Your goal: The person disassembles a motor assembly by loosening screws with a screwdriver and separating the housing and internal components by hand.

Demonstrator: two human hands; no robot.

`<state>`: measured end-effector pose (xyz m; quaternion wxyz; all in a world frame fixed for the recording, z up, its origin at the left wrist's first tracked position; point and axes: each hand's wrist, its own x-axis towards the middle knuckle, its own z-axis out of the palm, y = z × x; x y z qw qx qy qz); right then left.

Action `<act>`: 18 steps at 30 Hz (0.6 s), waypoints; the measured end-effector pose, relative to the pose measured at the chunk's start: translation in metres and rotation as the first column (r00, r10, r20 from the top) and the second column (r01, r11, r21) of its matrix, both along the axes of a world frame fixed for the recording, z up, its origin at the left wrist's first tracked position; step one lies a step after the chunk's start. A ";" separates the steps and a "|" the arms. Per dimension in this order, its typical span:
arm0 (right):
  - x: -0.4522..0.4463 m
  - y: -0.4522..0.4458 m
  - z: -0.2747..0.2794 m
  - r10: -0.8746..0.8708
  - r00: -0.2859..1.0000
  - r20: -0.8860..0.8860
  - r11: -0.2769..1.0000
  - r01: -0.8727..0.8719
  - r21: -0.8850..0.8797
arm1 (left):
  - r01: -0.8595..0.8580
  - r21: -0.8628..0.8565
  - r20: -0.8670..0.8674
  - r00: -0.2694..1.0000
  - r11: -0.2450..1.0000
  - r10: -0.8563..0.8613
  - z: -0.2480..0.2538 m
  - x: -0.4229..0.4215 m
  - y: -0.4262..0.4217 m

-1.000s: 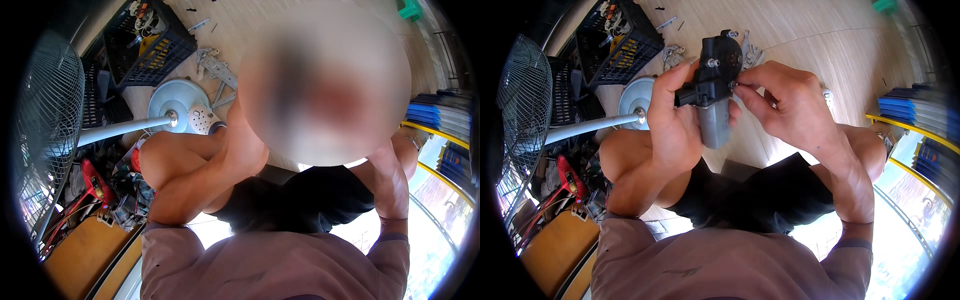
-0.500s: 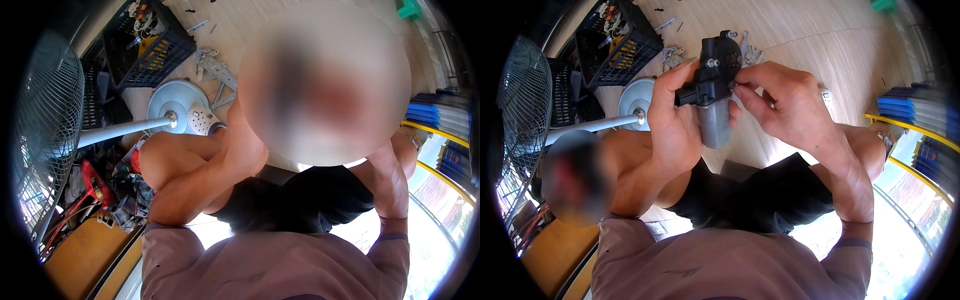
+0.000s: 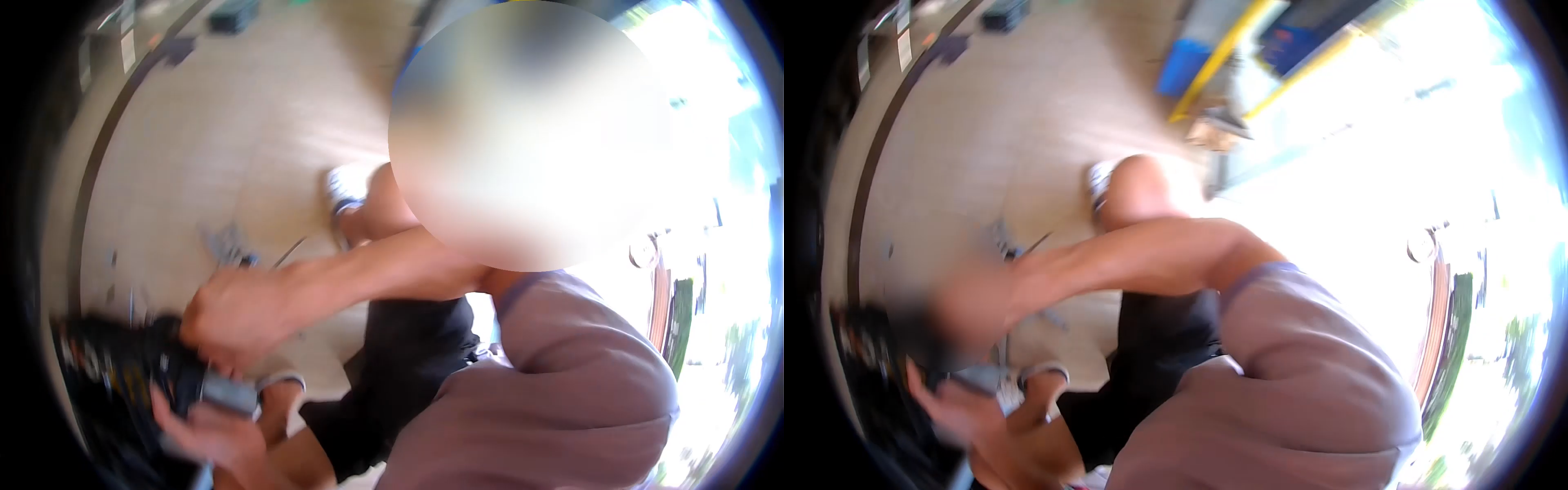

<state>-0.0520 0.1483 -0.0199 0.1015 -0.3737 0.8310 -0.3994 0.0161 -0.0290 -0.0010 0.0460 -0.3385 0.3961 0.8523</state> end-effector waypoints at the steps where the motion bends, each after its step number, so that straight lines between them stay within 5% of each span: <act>1: -0.001 -0.008 -0.002 0.003 0.998 0.055 1.000 -0.002 -0.021 | 0.031 -0.219 -0.128 0.990 0.975 -0.061 -0.014 0.004 -0.006; 3: -0.001 -0.009 -0.005 0.008 0.998 0.054 1.000 -0.006 -0.022 | -0.067 -0.641 -0.302 0.938 0.765 -0.171 -0.042 0.014 -0.018; 4: 0.000 -0.005 -0.008 -0.005 1.000 0.010 1.000 0.005 0.010 | -0.098 -0.322 -0.238 0.971 0.942 0.020 -0.036 0.007 -0.017; 9: -0.010 0.020 -0.012 -0.044 0.998 -0.042 0.998 0.046 0.052 | 0.007 -0.211 -0.117 0.993 0.977 -0.032 -0.020 -0.015 0.015; 10: -0.009 0.015 -0.010 -0.043 0.998 -0.038 0.995 0.046 0.088 | -0.011 -0.583 -0.257 0.951 0.812 -0.172 -0.022 -0.009 0.012; 11: -0.012 0.009 -0.005 -0.016 0.999 -0.036 0.993 0.020 0.114 | -0.113 -0.856 -0.313 0.890 0.505 -0.331 -0.026 -0.002 0.011; 13: -0.028 0.009 0.007 0.047 0.998 0.038 0.995 -0.050 0.087 | -0.124 -0.788 -0.294 0.936 0.603 -0.192 -0.025 -0.004 0.007; 14: -0.029 0.019 0.004 0.122 0.992 0.025 0.992 -0.122 0.024 | -0.057 -0.511 -0.291 0.951 0.858 -0.110 -0.019 -0.010 0.011; 15: -0.025 0.026 0.004 0.097 0.994 -0.042 0.995 -0.098 -0.025 | -0.060 -0.167 -0.223 0.975 0.984 0.022 -0.014 -0.015 0.015; 16: -0.023 0.039 0.007 0.117 0.993 -0.011 0.992 -0.117 0.048 | 0.024 0.006 -0.246 0.969 1.000 -0.022 -0.019 -0.014 0.026; 18: -0.014 0.064 0.004 -0.023 1.000 -0.014 0.999 0.023 0.038 | 0.130 -0.164 -0.259 0.951 0.978 -0.169 -0.052 -0.016 0.041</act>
